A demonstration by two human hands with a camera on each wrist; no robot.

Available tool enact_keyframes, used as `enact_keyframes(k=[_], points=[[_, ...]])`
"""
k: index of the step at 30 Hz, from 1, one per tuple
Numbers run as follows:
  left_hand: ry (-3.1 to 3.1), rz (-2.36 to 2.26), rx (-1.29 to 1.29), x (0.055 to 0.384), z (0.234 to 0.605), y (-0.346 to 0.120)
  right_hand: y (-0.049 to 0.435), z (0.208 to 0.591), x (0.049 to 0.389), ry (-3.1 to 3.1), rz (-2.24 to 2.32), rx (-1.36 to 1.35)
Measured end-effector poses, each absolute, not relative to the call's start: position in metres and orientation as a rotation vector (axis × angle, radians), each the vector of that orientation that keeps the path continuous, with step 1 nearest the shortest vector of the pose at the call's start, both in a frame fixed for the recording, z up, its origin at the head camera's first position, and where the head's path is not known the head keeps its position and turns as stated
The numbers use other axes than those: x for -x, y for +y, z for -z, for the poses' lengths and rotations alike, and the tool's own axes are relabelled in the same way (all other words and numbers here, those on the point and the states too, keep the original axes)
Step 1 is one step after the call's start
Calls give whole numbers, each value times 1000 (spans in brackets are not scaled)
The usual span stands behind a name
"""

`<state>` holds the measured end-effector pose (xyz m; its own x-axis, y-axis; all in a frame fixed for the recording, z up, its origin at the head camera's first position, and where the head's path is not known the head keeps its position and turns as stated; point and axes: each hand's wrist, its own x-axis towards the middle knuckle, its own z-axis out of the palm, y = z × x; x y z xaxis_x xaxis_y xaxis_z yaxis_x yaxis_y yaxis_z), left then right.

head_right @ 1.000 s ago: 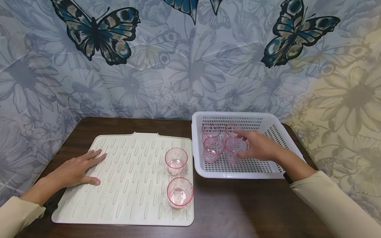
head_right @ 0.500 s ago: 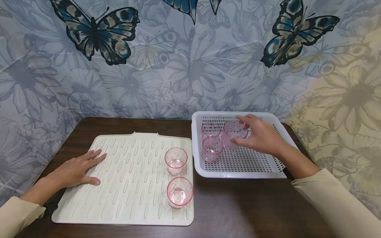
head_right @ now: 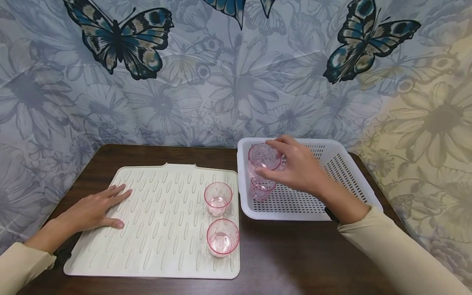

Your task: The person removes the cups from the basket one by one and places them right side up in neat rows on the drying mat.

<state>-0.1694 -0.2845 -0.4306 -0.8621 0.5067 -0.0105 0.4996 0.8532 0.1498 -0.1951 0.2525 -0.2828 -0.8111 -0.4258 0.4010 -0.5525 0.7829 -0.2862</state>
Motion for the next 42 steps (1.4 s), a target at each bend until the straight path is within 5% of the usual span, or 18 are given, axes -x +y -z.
enact_keyframes(k=[22, 42], points=[[2985, -188, -822, 171, 432, -284, 131, 320, 145, -2556, -739, -1272], [2979, -200, -833, 169, 432, -286, 93, 370, 116, -2734, -431, -1461]])
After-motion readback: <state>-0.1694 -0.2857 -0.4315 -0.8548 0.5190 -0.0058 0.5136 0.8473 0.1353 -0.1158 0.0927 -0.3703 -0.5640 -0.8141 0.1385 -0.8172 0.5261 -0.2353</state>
